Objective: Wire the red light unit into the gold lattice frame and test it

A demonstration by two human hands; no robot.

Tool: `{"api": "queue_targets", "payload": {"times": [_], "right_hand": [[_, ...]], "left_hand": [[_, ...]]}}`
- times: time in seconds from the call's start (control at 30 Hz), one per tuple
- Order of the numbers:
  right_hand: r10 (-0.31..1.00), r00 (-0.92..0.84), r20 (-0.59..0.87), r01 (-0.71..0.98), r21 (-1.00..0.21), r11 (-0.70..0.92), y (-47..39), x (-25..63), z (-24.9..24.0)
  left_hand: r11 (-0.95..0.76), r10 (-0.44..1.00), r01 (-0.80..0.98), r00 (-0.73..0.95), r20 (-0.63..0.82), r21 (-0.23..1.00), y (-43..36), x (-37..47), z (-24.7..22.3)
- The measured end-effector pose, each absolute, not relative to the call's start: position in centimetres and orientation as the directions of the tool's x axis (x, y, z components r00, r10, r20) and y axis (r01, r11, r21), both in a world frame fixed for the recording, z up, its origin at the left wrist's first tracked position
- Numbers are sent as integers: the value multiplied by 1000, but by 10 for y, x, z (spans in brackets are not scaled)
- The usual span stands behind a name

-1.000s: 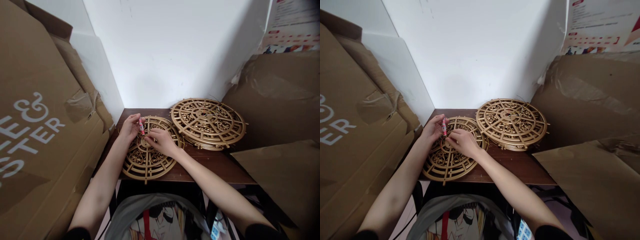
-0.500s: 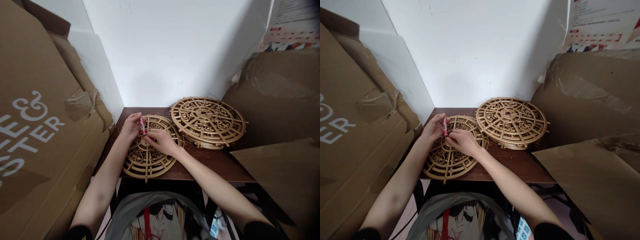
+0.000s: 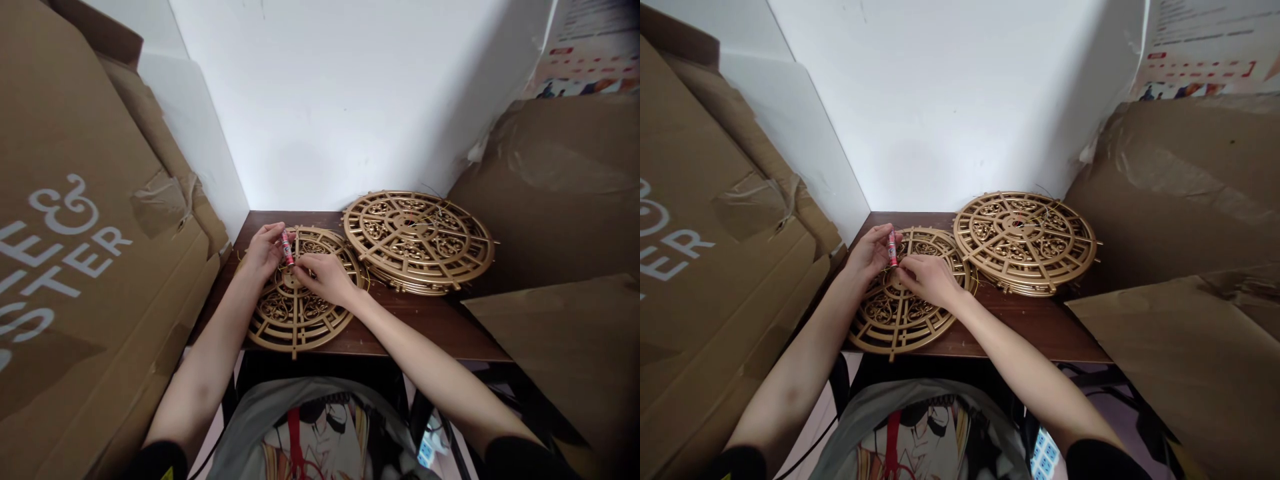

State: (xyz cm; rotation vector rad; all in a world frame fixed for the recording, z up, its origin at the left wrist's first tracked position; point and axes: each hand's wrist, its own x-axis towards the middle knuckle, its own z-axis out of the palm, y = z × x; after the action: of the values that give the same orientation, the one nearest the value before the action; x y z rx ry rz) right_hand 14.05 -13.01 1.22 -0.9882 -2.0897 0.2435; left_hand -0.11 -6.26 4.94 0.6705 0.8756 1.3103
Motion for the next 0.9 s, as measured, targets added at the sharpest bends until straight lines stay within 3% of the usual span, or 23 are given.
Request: {"api": "queue_targets", "payload": {"times": [0.4, 0.9], "right_hand": [[776, -250, 579, 636, -507, 582, -131, 139, 10], [763, -387, 519, 653, -430, 624, -130, 142, 10]], "left_hand": [[31, 999, -529, -3, -38, 848, -63, 1, 40], [83, 997, -472, 36, -75, 878, -66, 1, 43]]}}
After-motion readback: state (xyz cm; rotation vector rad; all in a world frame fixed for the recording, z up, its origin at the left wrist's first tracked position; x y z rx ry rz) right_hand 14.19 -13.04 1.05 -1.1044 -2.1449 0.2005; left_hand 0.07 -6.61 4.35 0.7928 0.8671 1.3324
